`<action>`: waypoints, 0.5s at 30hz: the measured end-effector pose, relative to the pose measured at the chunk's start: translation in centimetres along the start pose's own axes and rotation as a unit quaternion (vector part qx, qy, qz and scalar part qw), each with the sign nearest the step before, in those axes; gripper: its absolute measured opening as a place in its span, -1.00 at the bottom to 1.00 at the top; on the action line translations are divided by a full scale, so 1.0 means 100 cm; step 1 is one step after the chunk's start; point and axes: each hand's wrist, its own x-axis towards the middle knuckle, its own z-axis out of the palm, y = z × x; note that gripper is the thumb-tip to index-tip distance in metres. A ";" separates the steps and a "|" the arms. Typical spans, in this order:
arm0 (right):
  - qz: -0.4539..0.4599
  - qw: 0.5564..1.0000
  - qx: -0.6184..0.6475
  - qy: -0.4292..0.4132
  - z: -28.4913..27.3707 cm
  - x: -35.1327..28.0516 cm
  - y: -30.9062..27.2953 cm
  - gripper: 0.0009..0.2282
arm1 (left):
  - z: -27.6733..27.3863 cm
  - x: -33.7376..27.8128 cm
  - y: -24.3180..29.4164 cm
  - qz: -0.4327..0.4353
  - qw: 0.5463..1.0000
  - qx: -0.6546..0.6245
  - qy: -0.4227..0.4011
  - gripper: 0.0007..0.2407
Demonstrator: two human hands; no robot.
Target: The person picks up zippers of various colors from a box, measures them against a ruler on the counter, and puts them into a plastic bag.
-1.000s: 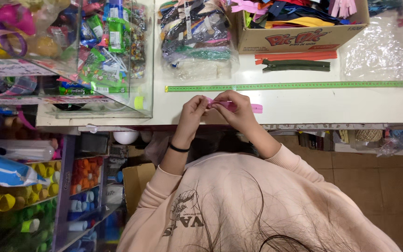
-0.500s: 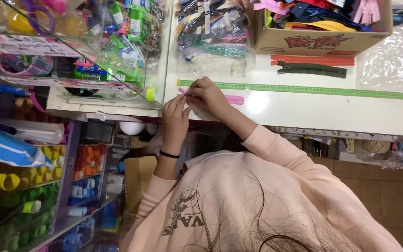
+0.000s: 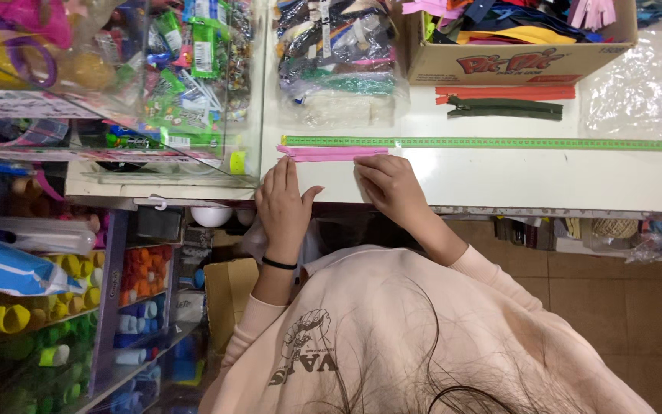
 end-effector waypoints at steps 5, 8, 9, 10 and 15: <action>0.023 1.000 0.006 0.009 0.000 0.000 -0.001 -0.80 | -0.002 0.003 0.001 -0.004 1.000 0.017 0.001 -0.41; 0.043 0.999 0.001 0.019 0.001 -0.001 0.001 -0.82 | -0.003 0.004 0.002 -0.008 1.000 0.025 0.003 -0.39; 0.051 0.998 -0.005 0.026 0.001 -0.001 0.001 -0.83 | -0.003 0.004 0.002 -0.010 1.000 0.027 0.003 -0.39; 0.051 0.998 -0.005 0.026 0.002 -0.002 0.001 -0.83 | -0.001 0.004 0.001 -0.010 1.000 0.027 0.003 -0.39; 0.091 0.995 -0.002 0.045 -0.001 0.002 -0.006 -0.87 | 0.001 0.006 0.002 -0.026 0.999 0.019 0.006 -0.40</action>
